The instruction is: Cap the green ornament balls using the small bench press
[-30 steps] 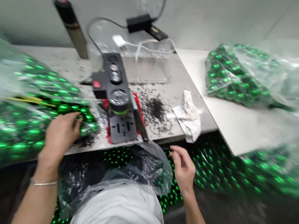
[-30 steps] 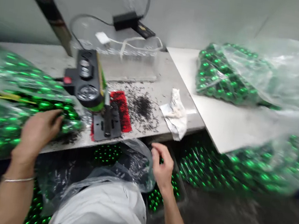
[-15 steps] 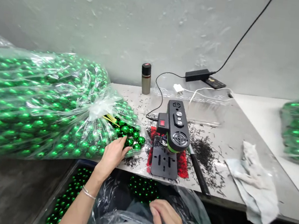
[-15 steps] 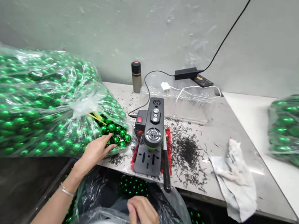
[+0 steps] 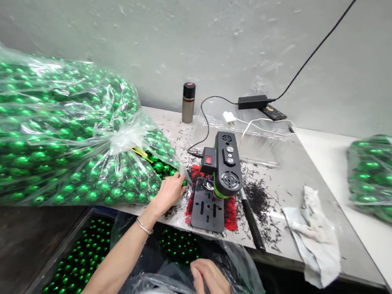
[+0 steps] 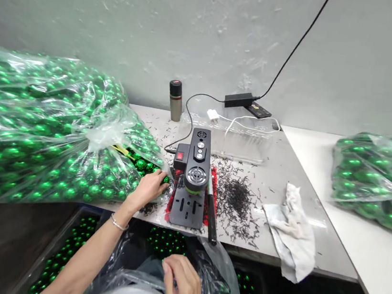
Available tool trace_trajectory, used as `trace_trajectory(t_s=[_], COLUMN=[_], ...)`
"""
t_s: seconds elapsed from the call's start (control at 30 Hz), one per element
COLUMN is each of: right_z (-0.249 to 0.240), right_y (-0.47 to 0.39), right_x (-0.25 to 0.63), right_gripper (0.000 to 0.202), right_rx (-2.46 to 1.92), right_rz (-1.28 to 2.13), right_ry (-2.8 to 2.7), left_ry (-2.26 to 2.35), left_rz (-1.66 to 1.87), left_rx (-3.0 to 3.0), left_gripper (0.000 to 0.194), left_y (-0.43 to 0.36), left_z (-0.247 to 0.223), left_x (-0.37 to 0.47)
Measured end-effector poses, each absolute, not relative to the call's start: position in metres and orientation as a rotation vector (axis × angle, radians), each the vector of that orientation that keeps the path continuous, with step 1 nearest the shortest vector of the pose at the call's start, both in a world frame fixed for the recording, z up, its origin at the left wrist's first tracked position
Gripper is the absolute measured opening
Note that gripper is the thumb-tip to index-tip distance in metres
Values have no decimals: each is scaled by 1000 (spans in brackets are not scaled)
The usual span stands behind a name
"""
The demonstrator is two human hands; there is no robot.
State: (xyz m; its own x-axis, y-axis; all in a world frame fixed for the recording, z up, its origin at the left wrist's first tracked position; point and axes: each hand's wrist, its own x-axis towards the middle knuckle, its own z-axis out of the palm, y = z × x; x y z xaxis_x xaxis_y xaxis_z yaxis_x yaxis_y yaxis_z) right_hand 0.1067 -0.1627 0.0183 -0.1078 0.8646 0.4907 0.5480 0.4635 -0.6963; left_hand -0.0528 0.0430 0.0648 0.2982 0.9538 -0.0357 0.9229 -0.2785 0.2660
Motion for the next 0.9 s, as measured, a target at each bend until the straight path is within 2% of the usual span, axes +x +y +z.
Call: trace_trajectory(t_s=[0.13,0.33,0.4,0.5,0.7,0.9], right_z=[18,19,20,22,23,20], right_y=[-165,-161,-159,-156,-158,-168], right_x=[107,113,114,113,112,113], right_gripper=[16,16,15,16,17,17], right_rx=[-1219,-1266,-1272,-1280,-1300,-1345], right_rz=[434,447,446,440,434,462], right_ry=[-1791,-1786,-1786,-1784,-1784,-1762], left_ry=[1527,1040,940,875,988,1149], left_rz=[588,1063,1086,1021,985,916], left_rx=[1970,929,682,419,398,793], left_gripper=[34,45,38,17,6,41], left_y=[46,30,19,4,-17,-19], left_z=[59,66,69,67,51,39], left_x=[-62,-75,-70,-56,-22,-6])
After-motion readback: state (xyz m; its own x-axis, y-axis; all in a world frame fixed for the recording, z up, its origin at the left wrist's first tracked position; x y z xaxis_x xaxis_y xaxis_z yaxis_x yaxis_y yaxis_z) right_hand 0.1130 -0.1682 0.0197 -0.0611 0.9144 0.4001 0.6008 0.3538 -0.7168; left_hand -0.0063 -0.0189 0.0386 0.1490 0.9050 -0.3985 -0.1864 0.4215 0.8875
